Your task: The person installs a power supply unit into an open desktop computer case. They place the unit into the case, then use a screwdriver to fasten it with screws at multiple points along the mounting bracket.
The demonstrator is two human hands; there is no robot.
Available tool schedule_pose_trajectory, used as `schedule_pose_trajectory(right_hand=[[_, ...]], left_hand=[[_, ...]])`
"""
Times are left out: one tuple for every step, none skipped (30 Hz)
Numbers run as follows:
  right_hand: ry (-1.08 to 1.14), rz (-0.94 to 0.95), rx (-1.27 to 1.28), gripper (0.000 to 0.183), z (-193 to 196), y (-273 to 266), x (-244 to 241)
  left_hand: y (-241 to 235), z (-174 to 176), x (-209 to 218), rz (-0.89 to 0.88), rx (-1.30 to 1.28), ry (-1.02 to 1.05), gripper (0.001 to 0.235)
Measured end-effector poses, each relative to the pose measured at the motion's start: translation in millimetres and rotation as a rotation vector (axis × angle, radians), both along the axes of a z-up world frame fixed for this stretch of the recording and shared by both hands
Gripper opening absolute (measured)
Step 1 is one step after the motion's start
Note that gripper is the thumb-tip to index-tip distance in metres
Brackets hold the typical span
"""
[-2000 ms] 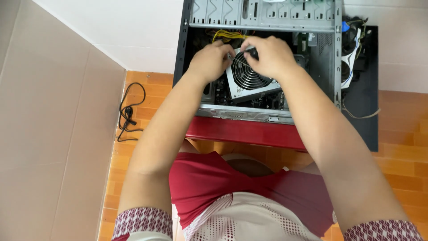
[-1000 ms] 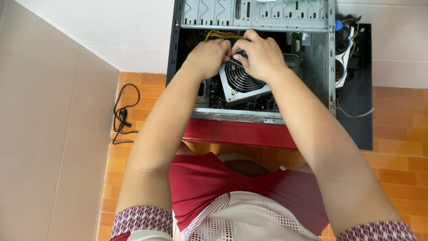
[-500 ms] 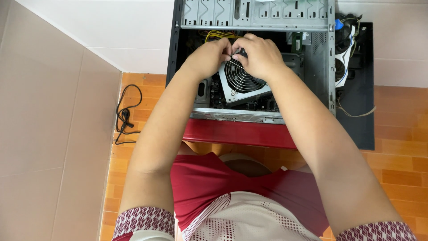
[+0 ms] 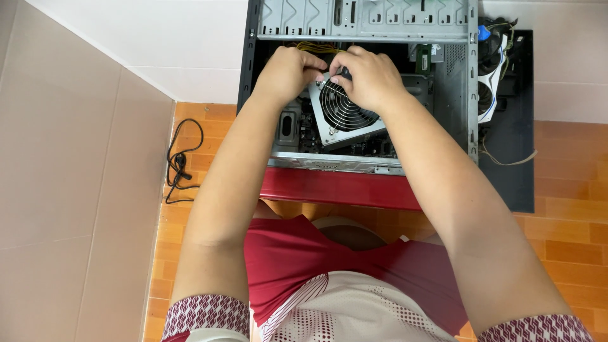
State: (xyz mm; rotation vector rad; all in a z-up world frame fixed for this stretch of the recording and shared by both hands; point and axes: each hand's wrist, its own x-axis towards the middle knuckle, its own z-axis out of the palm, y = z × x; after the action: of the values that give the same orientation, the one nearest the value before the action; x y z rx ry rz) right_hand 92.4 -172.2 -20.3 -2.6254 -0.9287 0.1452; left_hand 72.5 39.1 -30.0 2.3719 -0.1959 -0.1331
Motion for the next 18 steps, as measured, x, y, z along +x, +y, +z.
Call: schedule_pose_trajectory(right_hand=[[0.0,-0.001,0.0,0.013,0,0,0],[-0.005,0.002,0.0,0.012,0,0,-1],[-0.01,0.005,-0.001,0.012,0,0,-1],[-0.01,0.005,-0.001,0.012,-1,0,-1],[-0.021,0.01,-0.004,0.017,-2,-1,-1],[-0.032,0.014,-0.007,0.021,-3,-1,0],[-0.032,0.015,-0.006,0.021,-2,-1,-1],[-0.014,0.006,-0.023,0.019,0,-2,-1],[0.004,-0.003,-0.039,0.017,2,-2,-1],[0.005,-0.003,-0.04,0.017,-1,-4,0],[-0.022,0.002,-0.025,0.018,-3,-5,1],[-0.05,0.008,-0.012,0.019,-5,-6,2],[-0.05,0.008,-0.013,0.019,-3,-7,1],[-0.06,0.018,0.004,0.017,-1,-7,0],[-0.07,0.029,0.02,0.015,2,-6,-1],[-0.07,0.031,0.02,0.015,2,-7,-1],[-0.096,0.038,0.053,0.014,3,-8,-1],[-0.123,0.045,0.087,0.013,3,-8,-1]], left_hand=[[0,2,-2,-0.001,0.0,0.0,0.025],[0,4,-4,-0.005,-0.047,-0.005,0.022],[0,6,-7,-0.01,-0.093,-0.01,0.02],[0,8,-11,-0.01,-0.093,-0.009,0.02],[-1,11,-16,-0.074,-0.115,-0.098,0.015],[-2,13,-20,-0.14,-0.137,-0.186,0.01],[-1,15,-24,-0.139,-0.137,-0.186,0.01],[0,18,-28,-0.21,-0.16,-0.243,0.009],[0,20,-32,-0.281,-0.184,-0.301,0.009],[1,22,-38,-0.282,-0.185,-0.3,0.009],[1,25,-43,-0.323,-0.195,-0.265,0.009],[2,27,-48,-0.364,-0.205,-0.23,0.01],[0,26,-53,-0.364,-0.207,-0.23,0.01],[-2,26,-59,-0.393,-0.174,-0.203,0.012],[-3,26,-64,-0.423,-0.141,-0.175,0.016],[-2,15,-66,-0.421,-0.141,-0.176,0.016],[-1,4,-68,-0.456,-0.136,-0.173,0.018],[0,-7,-69,-0.492,-0.13,-0.172,0.02]])
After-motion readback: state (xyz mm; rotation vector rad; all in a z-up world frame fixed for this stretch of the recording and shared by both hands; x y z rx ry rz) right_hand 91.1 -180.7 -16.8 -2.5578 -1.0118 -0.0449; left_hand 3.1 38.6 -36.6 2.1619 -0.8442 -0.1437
